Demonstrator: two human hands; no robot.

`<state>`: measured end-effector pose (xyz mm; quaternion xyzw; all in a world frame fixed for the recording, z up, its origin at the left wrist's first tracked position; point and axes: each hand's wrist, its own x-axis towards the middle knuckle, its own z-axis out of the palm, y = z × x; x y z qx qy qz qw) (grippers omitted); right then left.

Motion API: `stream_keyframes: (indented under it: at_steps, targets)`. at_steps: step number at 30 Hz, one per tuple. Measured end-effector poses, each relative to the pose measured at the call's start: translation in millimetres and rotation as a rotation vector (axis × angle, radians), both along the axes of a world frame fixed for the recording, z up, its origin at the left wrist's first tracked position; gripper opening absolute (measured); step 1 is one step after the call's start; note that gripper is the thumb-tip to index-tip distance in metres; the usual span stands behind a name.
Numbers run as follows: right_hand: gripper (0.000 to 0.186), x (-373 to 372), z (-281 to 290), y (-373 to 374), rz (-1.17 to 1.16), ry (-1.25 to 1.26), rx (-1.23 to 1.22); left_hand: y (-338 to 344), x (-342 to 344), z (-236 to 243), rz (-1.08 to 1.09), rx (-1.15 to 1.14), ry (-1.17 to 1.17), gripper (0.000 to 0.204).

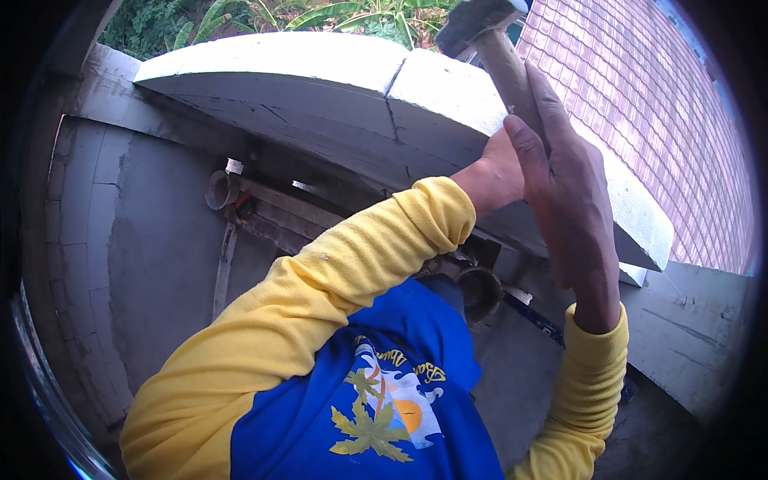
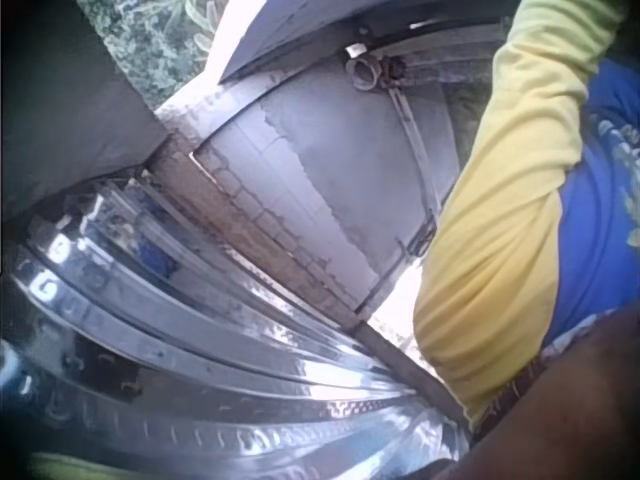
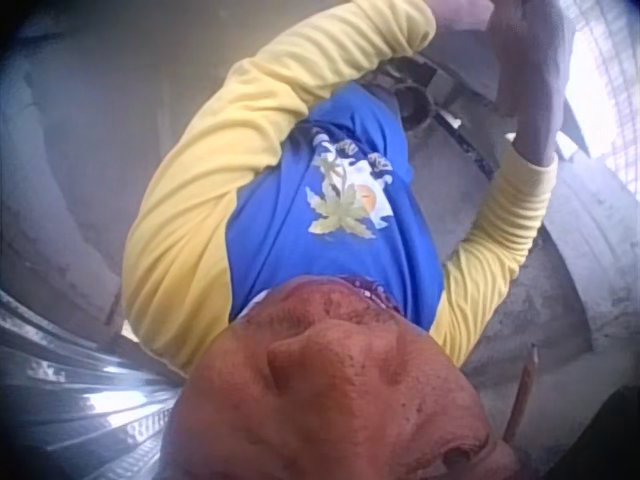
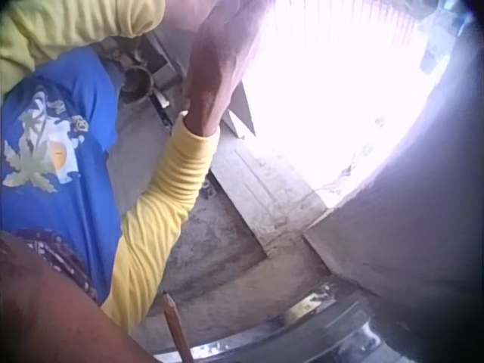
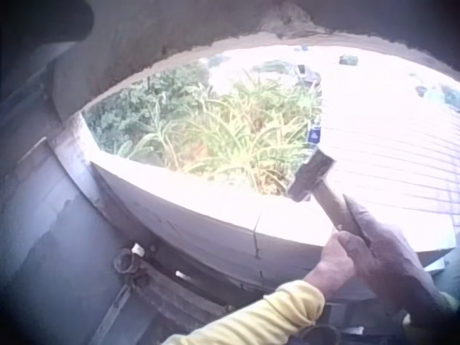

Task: The person applies cement to a white tile using a trowel, places the tile on a wall, and taps it into position with a hammer. The person then measures the tile and applies additional cement to the wall and tile edges to secure the placement.

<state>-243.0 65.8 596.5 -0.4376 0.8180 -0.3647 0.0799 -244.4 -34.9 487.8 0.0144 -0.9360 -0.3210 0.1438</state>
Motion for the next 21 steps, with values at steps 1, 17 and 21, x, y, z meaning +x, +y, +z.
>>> stream_keyframes:
  at_steps: [1, 17, 21]
  targets:
    - [0.057, -5, -1, -4, 0.023, 0.062, 0.061, 0, 0, 2, -0.019, 0.003, -0.038, 0.053]
    - [0.058, -13, -2, -25, 0.023, 0.145, 0.259, -4, 0, 0, -0.120, -0.106, -0.159, 0.051]
    - [0.059, 1, 21, -30, -0.076, 0.036, 0.032, -6, -5, 0, -0.060, -0.181, -0.024, 0.052]
